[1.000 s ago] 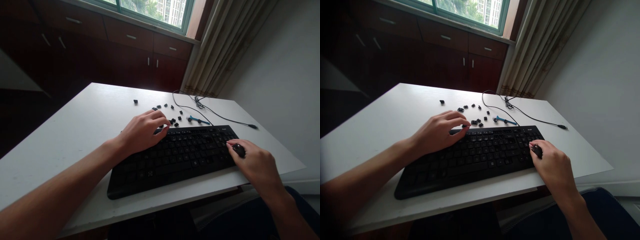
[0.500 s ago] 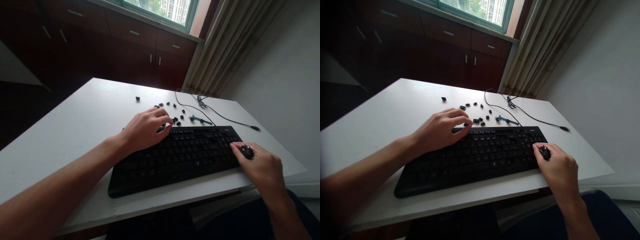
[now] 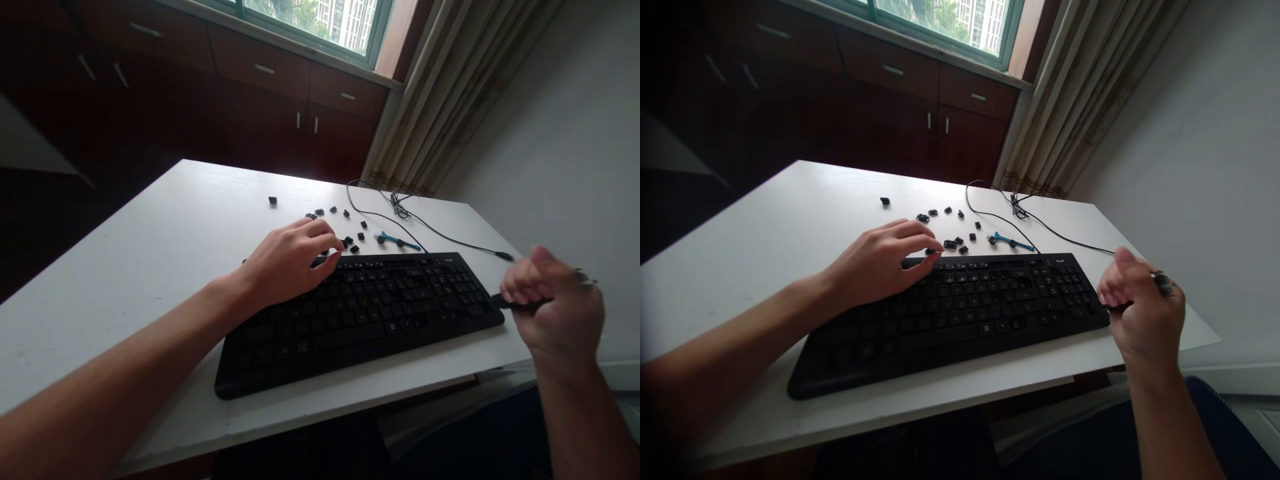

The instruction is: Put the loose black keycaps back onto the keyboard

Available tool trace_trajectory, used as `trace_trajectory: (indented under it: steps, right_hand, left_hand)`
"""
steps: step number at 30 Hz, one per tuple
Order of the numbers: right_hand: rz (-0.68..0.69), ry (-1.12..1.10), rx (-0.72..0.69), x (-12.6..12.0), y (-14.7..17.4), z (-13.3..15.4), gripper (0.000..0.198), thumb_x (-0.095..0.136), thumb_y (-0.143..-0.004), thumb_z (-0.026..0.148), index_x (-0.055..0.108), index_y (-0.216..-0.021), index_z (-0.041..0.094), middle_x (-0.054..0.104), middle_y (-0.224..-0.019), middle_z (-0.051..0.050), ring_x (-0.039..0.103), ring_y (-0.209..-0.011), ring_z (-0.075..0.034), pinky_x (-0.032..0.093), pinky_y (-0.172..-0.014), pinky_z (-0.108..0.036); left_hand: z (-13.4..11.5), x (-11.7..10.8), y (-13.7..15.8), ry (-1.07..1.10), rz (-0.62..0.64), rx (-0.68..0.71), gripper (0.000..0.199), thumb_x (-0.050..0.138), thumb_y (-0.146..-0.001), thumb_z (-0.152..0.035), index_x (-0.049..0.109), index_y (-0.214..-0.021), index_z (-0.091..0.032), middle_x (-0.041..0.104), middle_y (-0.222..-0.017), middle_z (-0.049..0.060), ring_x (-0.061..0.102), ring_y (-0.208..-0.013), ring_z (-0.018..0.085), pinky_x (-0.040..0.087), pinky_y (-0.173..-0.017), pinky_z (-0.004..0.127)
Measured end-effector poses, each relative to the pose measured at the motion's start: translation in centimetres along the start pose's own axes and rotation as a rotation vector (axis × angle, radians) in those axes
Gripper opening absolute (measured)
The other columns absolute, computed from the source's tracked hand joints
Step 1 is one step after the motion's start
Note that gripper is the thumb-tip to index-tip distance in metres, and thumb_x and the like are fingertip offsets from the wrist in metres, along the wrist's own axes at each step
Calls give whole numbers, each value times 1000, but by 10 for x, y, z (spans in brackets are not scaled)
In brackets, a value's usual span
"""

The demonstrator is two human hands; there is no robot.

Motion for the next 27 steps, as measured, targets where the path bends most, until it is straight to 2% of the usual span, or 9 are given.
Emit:
trace_trajectory:
  steps: [1,3,5,8,12,17,21,24,27]
  right_hand:
    - [-59,-230,59,-4,-8,-2,51,42,-97,42,24,-51,28,19,-40,5,25,-35,-14,30,-39,-34]
    - [-116,-601,191,-1,-22,-8,52,53,-89,32,23,-47,25,15,-39,5,19,-33,-10,21,-38,-32]
    - [-184,-773,184,-2,-31,-5,50,55,-87,28,26,-47,23,15,-41,5,17,-33,-9,16,-40,-32]
    - [-215,-813,150,7,-32,-7,48,55,-87,31,29,-47,24,14,-41,6,15,-34,-9,13,-40,-33]
    - [4,-725,253,42,-28,-15,53,63,-84,30,32,-42,25,22,-38,6,21,-33,-9,15,-37,-32]
    - [16,-817,206,24,-46,8,54,60,-88,26,30,-44,24,20,-37,7,20,-32,-9,16,-36,-31]
    - [157,-539,191,50,-54,30,44,68,-86,38,46,-52,22,37,-44,5,32,-38,-9,23,-38,-28]
    - [396,-158,10,100,-53,57,25,68,-86,44,68,-76,21,60,-61,1,51,-52,-13,37,-49,-27]
    - [631,14,-189,152,-50,77,22,67,-86,43,75,-94,24,73,-86,-2,64,-76,-18,47,-69,-29]
  left_hand:
    - [0,0,0,-1,-2,0,23,51,-96,-26,72,-102,-20,70,-104,7,64,-95,20,56,-83,35]
    - [0,0,0,-2,0,-2,23,51,-96,-26,72,-101,-20,70,-104,7,64,-95,20,56,-83,35]
    - [1,0,0,-1,0,-3,22,52,-95,-26,72,-101,-20,70,-104,7,64,-95,20,56,-84,35]
    - [1,-1,1,0,1,-2,21,53,-95,-26,72,-101,-19,70,-105,6,63,-96,20,56,-84,35]
    - [0,0,1,5,8,-2,21,53,-96,-26,72,-100,-19,70,-105,7,64,-96,20,56,-84,35]
    - [9,-7,0,30,-46,-79,22,53,-95,-27,73,-100,-19,70,-102,7,65,-87,18,55,-74,31]
    - [31,-13,2,44,-66,-190,25,52,-96,-31,72,-107,-19,70,-105,8,65,-73,15,56,-68,31]
    - [51,-10,5,111,-21,-277,28,53,-95,-37,73,-105,-20,70,-105,8,66,-71,14,58,-66,30]
    - [68,-3,10,183,61,-339,32,59,-92,-48,75,-100,-22,70,-101,8,68,-74,16,58,-65,30]
Point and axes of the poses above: each hand's wrist, its own y-axis away from the middle knuckle, its own x-axis out of the palm, z = x × y, the point moved 10 cm from there along -y, towards the middle knuckle
